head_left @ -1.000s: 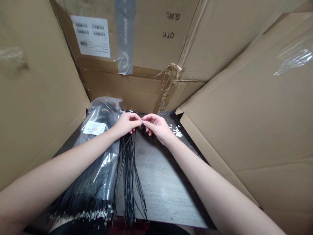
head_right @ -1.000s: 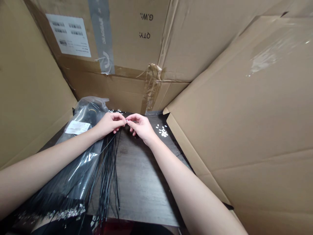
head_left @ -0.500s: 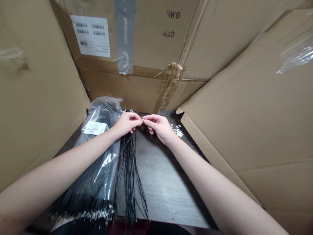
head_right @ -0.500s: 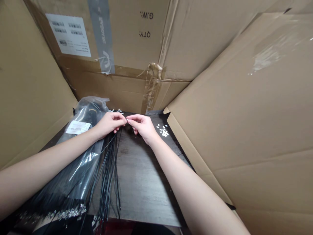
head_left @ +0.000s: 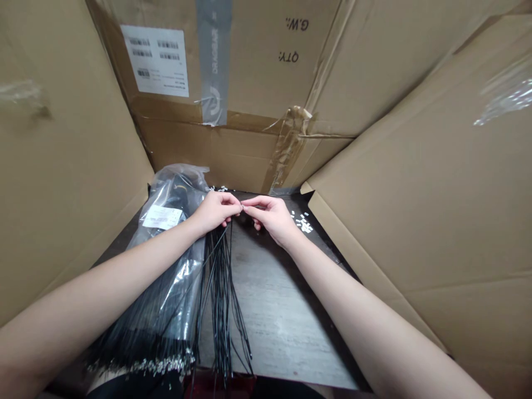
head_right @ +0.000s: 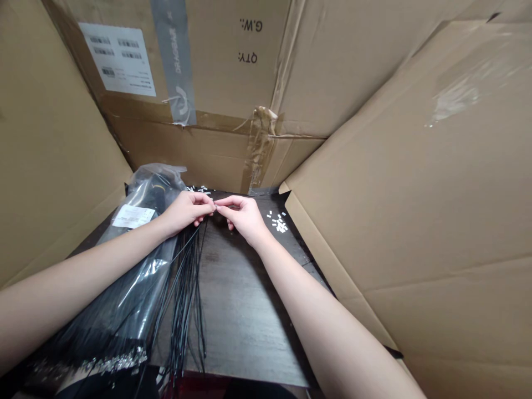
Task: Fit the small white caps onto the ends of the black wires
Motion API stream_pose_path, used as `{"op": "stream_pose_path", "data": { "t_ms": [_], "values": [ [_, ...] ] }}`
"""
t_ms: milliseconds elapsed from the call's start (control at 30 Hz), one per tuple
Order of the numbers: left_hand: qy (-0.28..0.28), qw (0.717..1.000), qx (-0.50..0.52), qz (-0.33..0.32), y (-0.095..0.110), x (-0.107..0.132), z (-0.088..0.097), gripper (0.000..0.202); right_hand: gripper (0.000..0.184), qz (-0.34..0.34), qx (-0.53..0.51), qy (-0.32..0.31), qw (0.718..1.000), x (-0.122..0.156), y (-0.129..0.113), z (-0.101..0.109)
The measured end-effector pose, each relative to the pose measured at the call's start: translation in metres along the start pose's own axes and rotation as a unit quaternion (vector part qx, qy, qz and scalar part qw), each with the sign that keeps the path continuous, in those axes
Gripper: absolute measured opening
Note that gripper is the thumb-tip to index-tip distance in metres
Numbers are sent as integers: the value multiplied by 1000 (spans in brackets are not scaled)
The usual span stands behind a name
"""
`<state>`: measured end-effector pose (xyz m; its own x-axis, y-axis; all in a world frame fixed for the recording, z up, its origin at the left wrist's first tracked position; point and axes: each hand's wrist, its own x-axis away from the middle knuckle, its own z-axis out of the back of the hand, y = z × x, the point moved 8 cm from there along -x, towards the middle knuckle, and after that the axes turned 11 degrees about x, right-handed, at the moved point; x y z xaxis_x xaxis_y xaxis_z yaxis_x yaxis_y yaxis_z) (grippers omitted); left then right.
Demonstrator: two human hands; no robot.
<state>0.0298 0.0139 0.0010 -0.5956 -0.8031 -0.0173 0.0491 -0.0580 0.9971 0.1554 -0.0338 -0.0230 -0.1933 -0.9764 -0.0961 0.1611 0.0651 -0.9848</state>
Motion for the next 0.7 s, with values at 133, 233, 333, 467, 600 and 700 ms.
{"op": "stream_pose_path", "data": {
  "t_ms": [133,233,333,467,600,700],
  "values": [
    [-5,1000,-5,3,-1,-1,-1,10,34,-1,0,7,1000,-1,2,2],
    [-4,1000,-8,5,-1,-1,-2,10,35,-6,-17,20,1000,-1,2,3],
    [-3,1000,-10,16,-1,-1,-3,10,36,-9,-33,26,999,0,1,3],
    [-3,1000,-8,29,-1,-1,-4,10,34,-7,-35,24,999,0,-1,2],
    [3,1000,7,24,-2,-1,-2,8,33,-5,-28,22,999,1,-1,3],
    [-1,1000,16,11,-3,-2,-1,7,34,-6,-23,22,999,0,0,3]
  ]
}}
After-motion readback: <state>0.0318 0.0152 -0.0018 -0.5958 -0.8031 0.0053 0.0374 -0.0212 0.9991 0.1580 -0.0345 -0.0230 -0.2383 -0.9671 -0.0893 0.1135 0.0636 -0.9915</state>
